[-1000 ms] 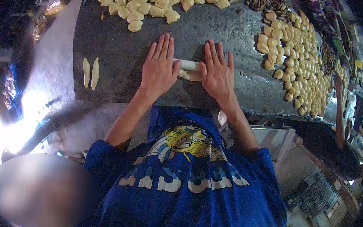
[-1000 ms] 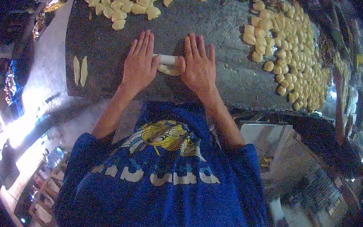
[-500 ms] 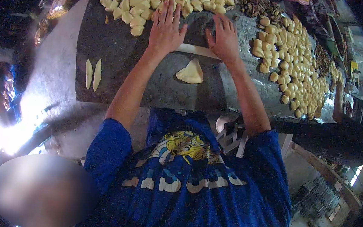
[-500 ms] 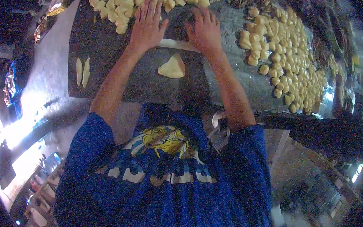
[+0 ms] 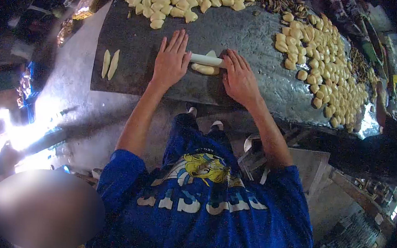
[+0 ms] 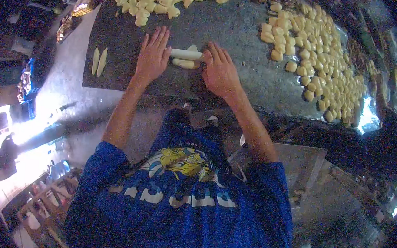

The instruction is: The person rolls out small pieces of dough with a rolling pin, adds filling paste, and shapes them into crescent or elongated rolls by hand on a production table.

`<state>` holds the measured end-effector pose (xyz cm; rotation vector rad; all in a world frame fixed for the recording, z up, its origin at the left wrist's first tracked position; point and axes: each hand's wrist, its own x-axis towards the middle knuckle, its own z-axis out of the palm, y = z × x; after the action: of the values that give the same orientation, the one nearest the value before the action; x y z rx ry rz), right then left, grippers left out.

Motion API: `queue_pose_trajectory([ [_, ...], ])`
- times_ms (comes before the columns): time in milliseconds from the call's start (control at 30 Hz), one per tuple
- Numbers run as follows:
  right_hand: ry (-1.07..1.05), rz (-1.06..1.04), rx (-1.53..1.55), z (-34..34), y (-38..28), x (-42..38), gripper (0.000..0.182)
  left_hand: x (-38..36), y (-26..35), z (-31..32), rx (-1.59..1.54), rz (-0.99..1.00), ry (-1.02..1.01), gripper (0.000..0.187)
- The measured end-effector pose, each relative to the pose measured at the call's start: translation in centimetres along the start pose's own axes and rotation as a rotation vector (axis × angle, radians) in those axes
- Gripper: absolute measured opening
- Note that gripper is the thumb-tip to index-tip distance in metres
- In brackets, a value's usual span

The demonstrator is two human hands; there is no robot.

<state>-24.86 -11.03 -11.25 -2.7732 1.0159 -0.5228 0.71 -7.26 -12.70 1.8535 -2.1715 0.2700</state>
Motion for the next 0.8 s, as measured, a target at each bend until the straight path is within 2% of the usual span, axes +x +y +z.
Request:
queue_pose_trajectory([
  [167, 0.015, 0.029, 0.03, -0.5, -2.8, -3.1, 0.067, -4.4, 1.4, -2.2, -0.089, 0.023, -0.031, 0.047],
  [400, 0.003, -0.023, -0.05, -0.9, -2.6, -4.3, 0.064, -6.4, 1.5, -2.5, -0.191, 0.003, -0.101, 0.047],
  [500, -0.016, -0.071, -0.037, -1.4, -1.5, -2.8, 0.054, -4.6, 0.8, -5.2, -0.107, 0.072, -0.291, 0.047],
  [567, 0.02, -0.056, 0.047, -2.3, -1.2, -1.2, 0.043, -2.9, 0.9, -6.1, -0.07, 0.039, -0.253, 0.052],
  [667, -0.072, 0.022, 0.056, -0.7, 0.1, 0.0, 0.052, -2.6, 0.5, -3.7, -0.082, 0.04, -0.148, 0.056],
  [767, 0.089, -0.063, -0.017, 0.0, -0.6, -0.6, 0.047, -3.6, 0.5, -2.2, -0.113, 0.061, -0.071, 0.053],
  [800, 0.069, -0.04, -0.012, -0.1, -0.9, -0.9, 0.047, -4.3, 0.6, -2.0, -0.123, 0.065, -0.063, 0.052],
])
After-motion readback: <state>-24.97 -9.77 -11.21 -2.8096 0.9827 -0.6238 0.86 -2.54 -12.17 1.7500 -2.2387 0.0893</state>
